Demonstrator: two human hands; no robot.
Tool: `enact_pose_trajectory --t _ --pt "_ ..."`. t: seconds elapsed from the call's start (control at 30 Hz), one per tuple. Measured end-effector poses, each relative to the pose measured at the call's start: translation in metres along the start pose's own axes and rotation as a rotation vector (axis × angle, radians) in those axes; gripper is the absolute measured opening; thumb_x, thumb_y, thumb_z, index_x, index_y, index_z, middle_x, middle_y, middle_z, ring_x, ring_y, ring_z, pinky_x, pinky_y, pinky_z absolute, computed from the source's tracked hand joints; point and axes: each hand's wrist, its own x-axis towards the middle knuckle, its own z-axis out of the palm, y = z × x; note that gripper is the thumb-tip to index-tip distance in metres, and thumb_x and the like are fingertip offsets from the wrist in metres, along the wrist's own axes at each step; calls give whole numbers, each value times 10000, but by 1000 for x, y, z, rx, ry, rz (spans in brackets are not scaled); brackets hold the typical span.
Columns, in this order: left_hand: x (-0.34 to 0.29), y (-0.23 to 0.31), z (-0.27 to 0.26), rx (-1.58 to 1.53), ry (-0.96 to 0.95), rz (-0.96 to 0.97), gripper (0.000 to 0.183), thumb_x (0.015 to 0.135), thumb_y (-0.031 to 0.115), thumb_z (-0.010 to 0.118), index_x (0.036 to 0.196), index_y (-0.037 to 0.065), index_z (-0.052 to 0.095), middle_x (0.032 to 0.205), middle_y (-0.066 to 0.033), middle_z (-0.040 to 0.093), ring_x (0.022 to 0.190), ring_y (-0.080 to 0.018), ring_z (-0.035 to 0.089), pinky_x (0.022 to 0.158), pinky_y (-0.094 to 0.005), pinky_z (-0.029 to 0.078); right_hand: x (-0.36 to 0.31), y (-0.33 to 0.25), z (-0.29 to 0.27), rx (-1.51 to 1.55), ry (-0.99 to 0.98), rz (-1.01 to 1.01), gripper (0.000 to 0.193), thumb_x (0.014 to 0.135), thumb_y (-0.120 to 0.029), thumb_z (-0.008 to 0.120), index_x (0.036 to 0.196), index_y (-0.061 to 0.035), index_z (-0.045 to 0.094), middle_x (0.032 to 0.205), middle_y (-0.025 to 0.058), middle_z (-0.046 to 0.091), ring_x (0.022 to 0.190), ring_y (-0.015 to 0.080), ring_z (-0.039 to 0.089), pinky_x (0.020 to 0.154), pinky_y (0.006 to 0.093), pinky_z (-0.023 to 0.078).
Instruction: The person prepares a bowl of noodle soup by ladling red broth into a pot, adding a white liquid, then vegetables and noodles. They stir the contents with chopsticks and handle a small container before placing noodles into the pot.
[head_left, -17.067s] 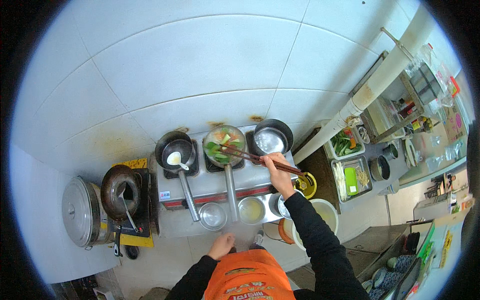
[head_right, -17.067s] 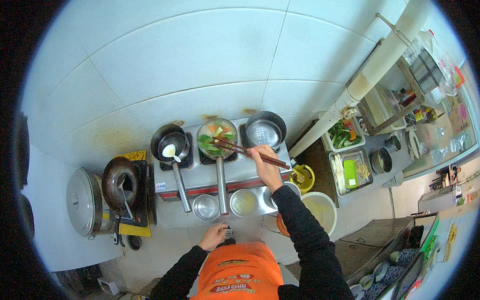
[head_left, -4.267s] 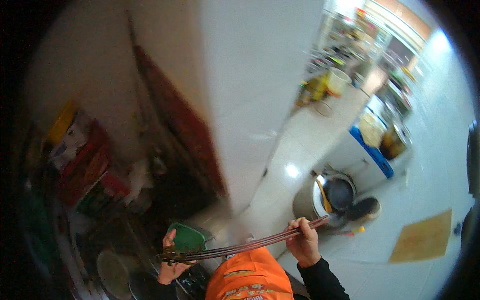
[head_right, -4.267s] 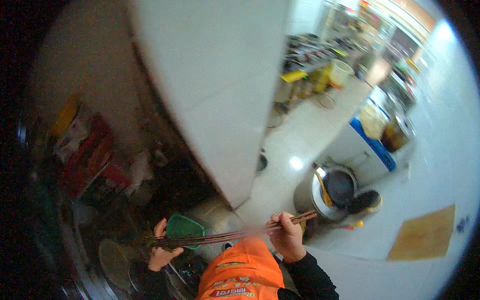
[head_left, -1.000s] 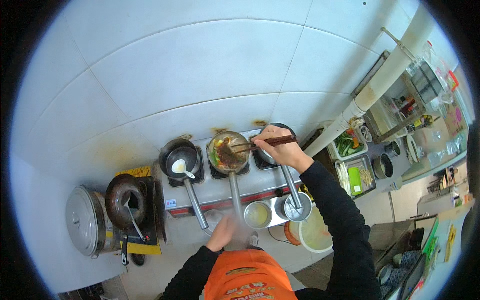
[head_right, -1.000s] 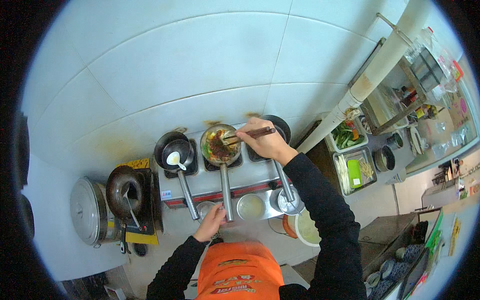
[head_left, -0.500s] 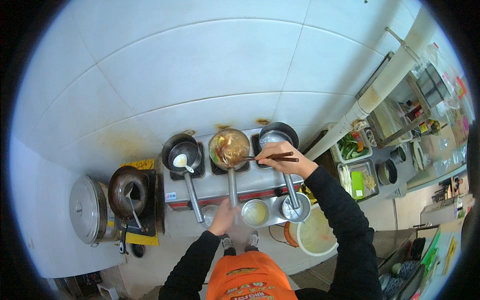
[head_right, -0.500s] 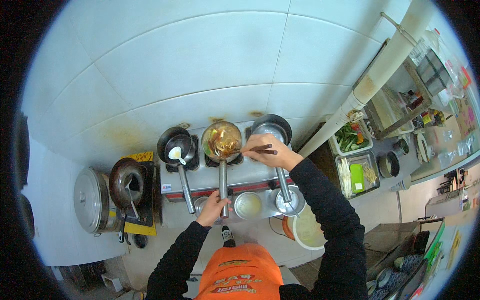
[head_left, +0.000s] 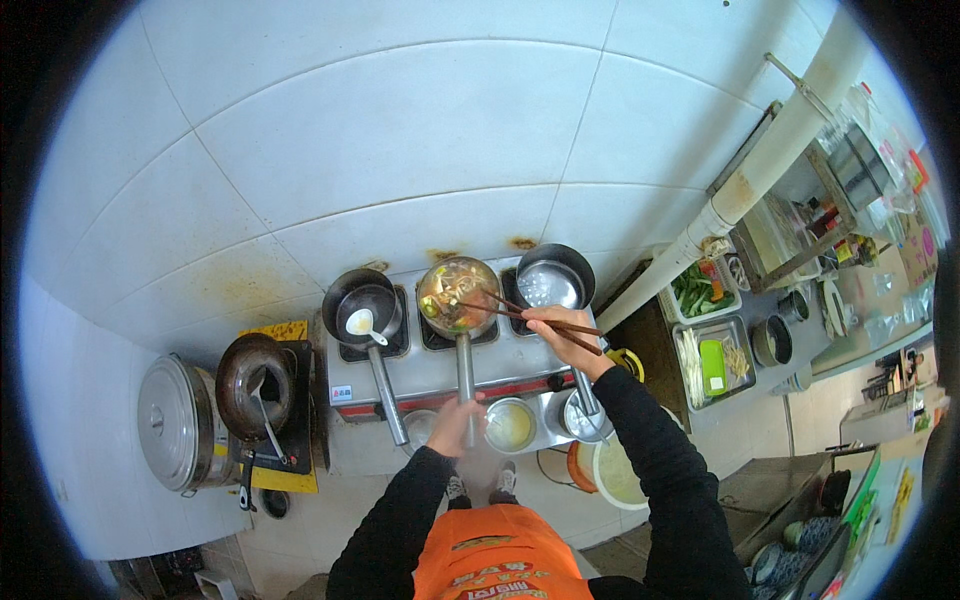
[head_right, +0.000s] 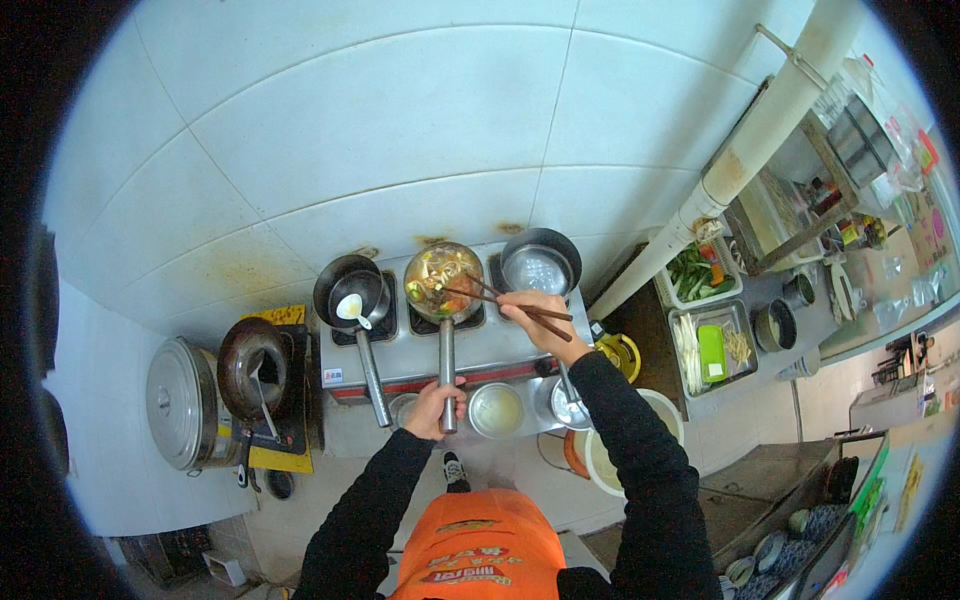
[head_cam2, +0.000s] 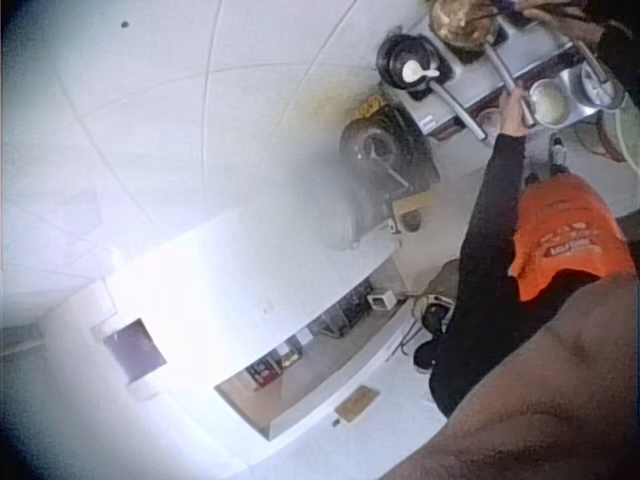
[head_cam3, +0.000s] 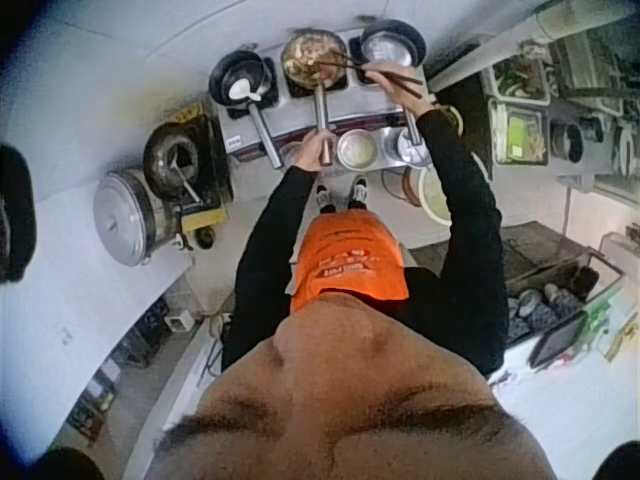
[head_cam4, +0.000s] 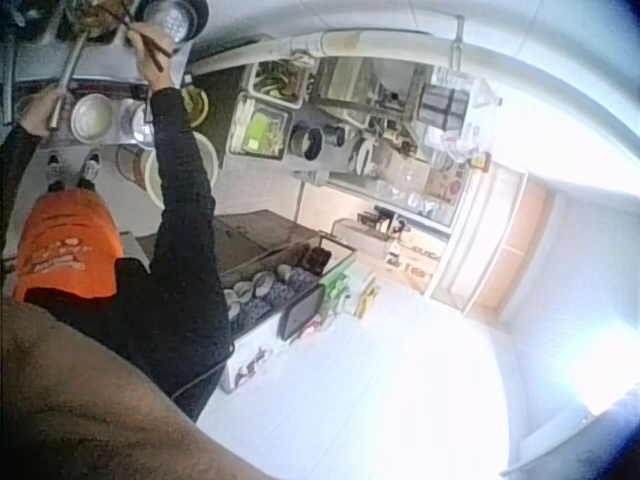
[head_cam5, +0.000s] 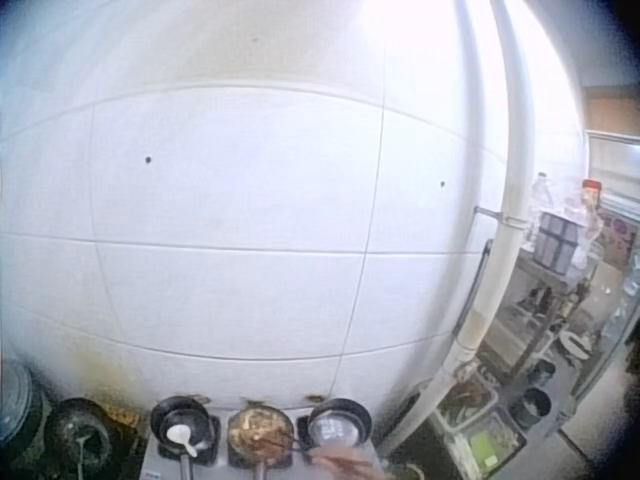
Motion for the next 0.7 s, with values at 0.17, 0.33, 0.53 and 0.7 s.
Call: enact_pose_trajectory --t 0.17,0.33,0.53,0.7 --pt "7 -4 3 69 16 22 119 900 67 590 1016 72 560 779 -11 560 595 -127 529 515 -294 440 14 -28 -26 6 126 145 257 980 -228 704 956 22 753 857 131 753 738 194 702 667 330 550" --pt "4 -10 9 108 66 67 112 894 58 593 1003 61 568 730 -12 548 552 -129 512 485 -301 420 38 -52 -12 106 187 64 253 980 -204 692 900 34 725 822 144 714 736 240 674 673 372 525" --pt "2 -13 10 101 58 50 45 937 89 589 958 63 559 715 -13 544 547 -131 513 489 -296 425 51 -53 56 1 62 -162 195 967 -164 676 891 14 700 865 174 689 816 357 653 745 425 534" --pt "3 -15 9 119 35 84 50 965 99 579 951 68 542 722 -12 544 555 -132 520 501 -293 445 58 -52 30 -117 29 -124 205 963 -180 678 890 9 709 880 184 697 821 367 663 733 433 530"
